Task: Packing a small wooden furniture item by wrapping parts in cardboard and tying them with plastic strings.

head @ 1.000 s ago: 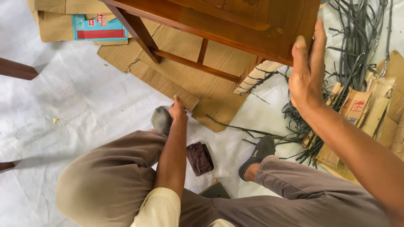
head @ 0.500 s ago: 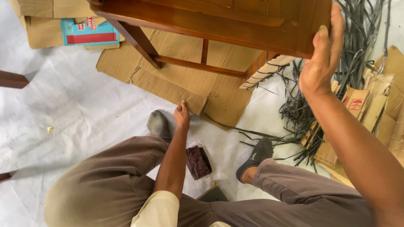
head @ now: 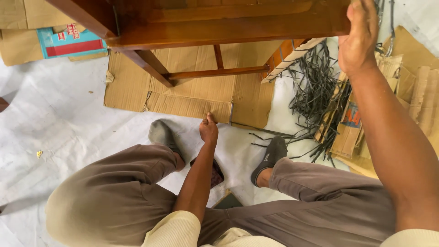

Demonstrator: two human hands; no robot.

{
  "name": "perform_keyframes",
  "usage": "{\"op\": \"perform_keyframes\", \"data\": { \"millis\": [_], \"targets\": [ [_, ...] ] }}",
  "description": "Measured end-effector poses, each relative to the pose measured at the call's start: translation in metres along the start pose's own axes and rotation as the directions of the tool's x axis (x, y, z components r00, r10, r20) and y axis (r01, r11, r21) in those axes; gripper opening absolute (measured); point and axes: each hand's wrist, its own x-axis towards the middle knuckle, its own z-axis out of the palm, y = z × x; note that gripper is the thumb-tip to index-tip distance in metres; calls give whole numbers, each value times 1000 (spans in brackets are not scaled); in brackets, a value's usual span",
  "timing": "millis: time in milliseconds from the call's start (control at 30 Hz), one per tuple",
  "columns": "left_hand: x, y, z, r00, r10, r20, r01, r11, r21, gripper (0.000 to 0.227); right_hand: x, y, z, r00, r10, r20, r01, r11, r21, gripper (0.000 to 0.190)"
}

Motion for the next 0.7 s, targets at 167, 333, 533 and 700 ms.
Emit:
{"op": "perform_keyframes", "data": {
  "millis": [167, 333, 533, 700],
  "targets": [
    [14, -18, 6, 996, -9, 86, 1, 996, 86, 56, -7, 26, -26, 996, 87, 5, -87, 996, 24, 27],
    [-5, -14, 0, 908, -289, 303, 330, 940, -92, 53, -13, 14, -18, 999, 37, -20, -42, 924, -380, 69],
    [-47, 2, 10, 937, -45, 345, 33, 999, 40, 46, -67, 34, -62, 922, 383, -54, -374, 844, -385, 61],
    [-71, 14, 12, 896, 120, 427, -234, 945, 227, 48, -168, 105, -121, 788, 576, -219, -422, 246, -873, 33]
  ]
}}
